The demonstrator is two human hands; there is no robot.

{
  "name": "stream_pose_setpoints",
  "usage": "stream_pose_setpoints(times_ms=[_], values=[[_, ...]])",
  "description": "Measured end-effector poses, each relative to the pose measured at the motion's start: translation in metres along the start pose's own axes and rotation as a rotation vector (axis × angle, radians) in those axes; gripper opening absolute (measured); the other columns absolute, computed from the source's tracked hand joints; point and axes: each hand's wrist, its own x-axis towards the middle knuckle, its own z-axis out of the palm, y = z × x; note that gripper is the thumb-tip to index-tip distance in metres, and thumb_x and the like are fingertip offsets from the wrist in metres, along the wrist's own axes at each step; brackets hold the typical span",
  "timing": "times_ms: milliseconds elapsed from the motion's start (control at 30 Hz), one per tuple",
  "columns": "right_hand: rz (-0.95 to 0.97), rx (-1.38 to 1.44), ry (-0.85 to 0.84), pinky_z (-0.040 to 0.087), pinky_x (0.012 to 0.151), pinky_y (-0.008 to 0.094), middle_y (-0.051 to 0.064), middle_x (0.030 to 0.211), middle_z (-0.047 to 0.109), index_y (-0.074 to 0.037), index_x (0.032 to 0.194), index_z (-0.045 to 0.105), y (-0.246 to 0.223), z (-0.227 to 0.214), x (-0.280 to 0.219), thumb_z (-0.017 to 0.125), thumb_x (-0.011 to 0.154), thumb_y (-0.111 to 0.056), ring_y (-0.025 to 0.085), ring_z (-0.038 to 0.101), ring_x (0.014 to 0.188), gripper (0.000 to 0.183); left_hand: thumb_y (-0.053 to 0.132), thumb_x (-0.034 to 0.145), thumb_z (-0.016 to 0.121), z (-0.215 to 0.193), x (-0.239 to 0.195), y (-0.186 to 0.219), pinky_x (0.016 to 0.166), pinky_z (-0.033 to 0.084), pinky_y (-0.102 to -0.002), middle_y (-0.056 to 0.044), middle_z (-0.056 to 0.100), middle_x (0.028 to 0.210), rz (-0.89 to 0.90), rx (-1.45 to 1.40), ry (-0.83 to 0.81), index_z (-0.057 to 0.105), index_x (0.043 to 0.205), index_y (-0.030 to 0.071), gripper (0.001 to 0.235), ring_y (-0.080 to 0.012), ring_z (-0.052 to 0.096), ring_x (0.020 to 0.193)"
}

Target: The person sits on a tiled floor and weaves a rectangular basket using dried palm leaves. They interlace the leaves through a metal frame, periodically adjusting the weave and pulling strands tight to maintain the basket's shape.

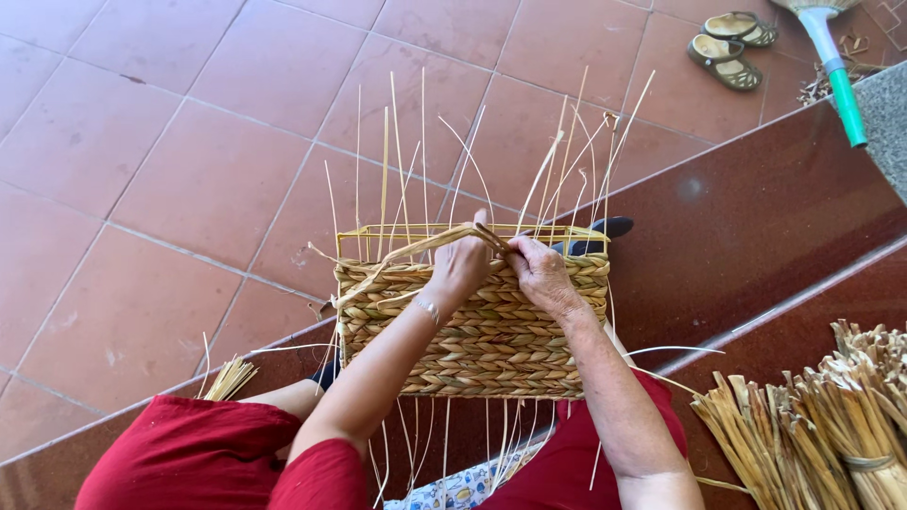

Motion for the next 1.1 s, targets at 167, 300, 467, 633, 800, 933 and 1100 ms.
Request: stream_pose_setpoints(times_ms=[167,300,467,633,800,933,1100], values=[[0.041,-0.014,-0.035,0.062,0.074,0.036,0.008,0.094,0.074,-0.008,0.107,0.068,0.009,0.006,0.003,0.063,0.101,-0.014,0.021,0.074,0.084,0.01,0.024,0.098,0.064,0.004,0.032,0.0,0.058,0.057,-0.038,-0.014,0.071,0.085,-0.205,-0.272,-0.003,0.065,0.094,0.003,0.021,-0.0245,0.069,0.066],[-0.08,-0.034,0.104,0.064,0.071,0.032,0.009,0.095,0.072,-0.009,0.101,0.073,0.006,0.013,0.01,0.067,0.097,-0.01,0.021,0.071,0.082,0.007,0.015,0.098,0.056,-0.012,-0.016,-0.004,0.068,0.062,-0.039,-0.02,0.074,0.088,-0.591,-1.149,0.025,0.06,0.093,0.002,0.015,-0.0263,0.074,0.078],[-0.01,-0.099,0.119,0.059,0.075,0.037,0.007,0.09,0.074,-0.008,0.095,0.074,-0.012,0.016,0.017,0.074,0.086,-0.011,0.022,0.072,0.082,0.01,0.013,0.101,0.065,-0.032,-0.081,0.022,0.093,0.063,-0.035,-0.013,0.079,0.11,-0.549,-1.569,-0.016,0.065,0.101,-0.002,0.014,-0.0216,0.075,0.105],[-0.139,-0.157,-0.033,0.056,0.081,0.041,0.008,0.088,0.074,-0.009,0.091,0.078,-0.015,0.007,0.017,0.07,0.087,-0.008,0.028,0.069,0.086,0.009,0.015,0.087,0.077,-0.064,-0.063,0.004,0.115,0.037,-0.048,-0.02,0.06,0.137,0.167,-0.546,0.163,0.061,0.13,-0.003,0.049,-0.0351,0.052,0.131],[-0.067,-0.159,0.007,0.056,0.076,0.042,0.01,0.083,0.073,-0.007,0.089,0.077,-0.009,0.011,0.017,0.075,0.091,-0.019,0.027,0.069,0.081,0.013,0.007,0.069,0.075,-0.073,-0.046,-0.039,0.114,0.015,-0.061,-0.023,0.048,0.145,0.236,0.316,0.144,0.064,0.103,0.005,0.036,-0.0374,0.038,0.137],[-0.04,-0.216,0.154,0.057,0.07,0.041,0.009,0.079,0.073,-0.007,0.085,0.076,-0.007,0.029,0.013,0.075,0.092,-0.021,0.025,0.07,0.076,0.016,-0.002,0.083,0.066,-0.05,-0.07,-0.062,0.118,0.033,-0.051,-0.015,0.059,0.125,0.255,0.382,-0.064,0.06,0.101,0.01,0.022,-0.0296,0.052,0.125],[-0.069,-0.223,0.252,0.057,0.068,0.04,0.008,0.079,0.073,-0.007,0.086,0.075,-0.007,0.033,0.009,0.076,0.093,-0.017,0.023,0.072,0.077,0.012,0.008,0.105,0.055,-0.036,-0.093,-0.073,0.091,0.051,-0.041,-0.01,0.06,0.109,-0.043,-0.039,-0.221,0.058,0.113,0.009,0.008,-0.0226,0.059,0.103]])
